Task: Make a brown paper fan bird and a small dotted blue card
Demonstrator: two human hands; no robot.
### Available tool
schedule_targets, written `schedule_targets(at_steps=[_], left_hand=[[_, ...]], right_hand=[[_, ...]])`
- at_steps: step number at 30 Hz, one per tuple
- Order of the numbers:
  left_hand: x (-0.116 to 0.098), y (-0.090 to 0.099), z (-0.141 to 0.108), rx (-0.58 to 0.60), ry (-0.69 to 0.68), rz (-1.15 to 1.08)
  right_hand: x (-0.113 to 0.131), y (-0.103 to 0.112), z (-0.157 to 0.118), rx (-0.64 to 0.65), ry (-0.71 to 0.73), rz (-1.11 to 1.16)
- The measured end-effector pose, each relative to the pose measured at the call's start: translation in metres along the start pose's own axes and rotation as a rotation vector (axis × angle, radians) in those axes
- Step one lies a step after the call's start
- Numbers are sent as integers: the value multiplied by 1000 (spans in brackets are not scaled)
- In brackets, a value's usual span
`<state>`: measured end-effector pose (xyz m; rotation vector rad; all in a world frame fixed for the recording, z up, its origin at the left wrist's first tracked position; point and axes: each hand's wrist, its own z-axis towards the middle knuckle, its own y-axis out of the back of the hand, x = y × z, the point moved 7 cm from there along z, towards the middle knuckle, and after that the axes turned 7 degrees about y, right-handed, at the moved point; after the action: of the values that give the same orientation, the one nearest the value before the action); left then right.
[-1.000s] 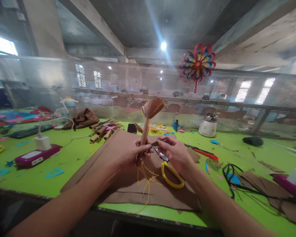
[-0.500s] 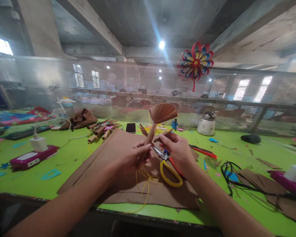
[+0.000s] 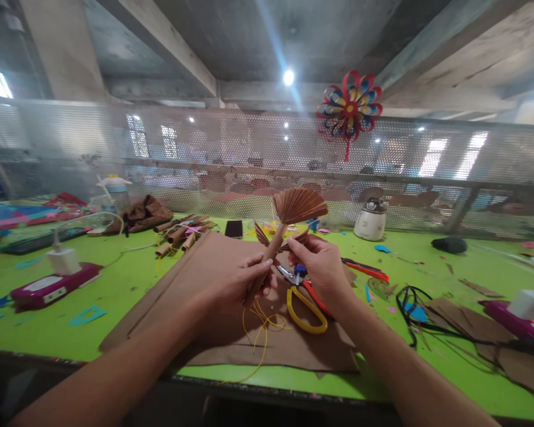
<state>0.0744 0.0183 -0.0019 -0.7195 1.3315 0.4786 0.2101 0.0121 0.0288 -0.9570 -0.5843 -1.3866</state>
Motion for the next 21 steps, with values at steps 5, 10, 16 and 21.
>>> schedule_targets(at_steps=[5,10,16,21], left_hand=[[2,0,2,14,3,8],[3,0,3,26,2,0],[0,-3,-1,2,3,6],[3,-1,2,13,-8,22]], right_hand=[[0,1,0,-18,23,-20],[3,1,0,-7,63,-74],[4,0,-1,-25,101,-131],[1,0,-2,-66,77,-65]])
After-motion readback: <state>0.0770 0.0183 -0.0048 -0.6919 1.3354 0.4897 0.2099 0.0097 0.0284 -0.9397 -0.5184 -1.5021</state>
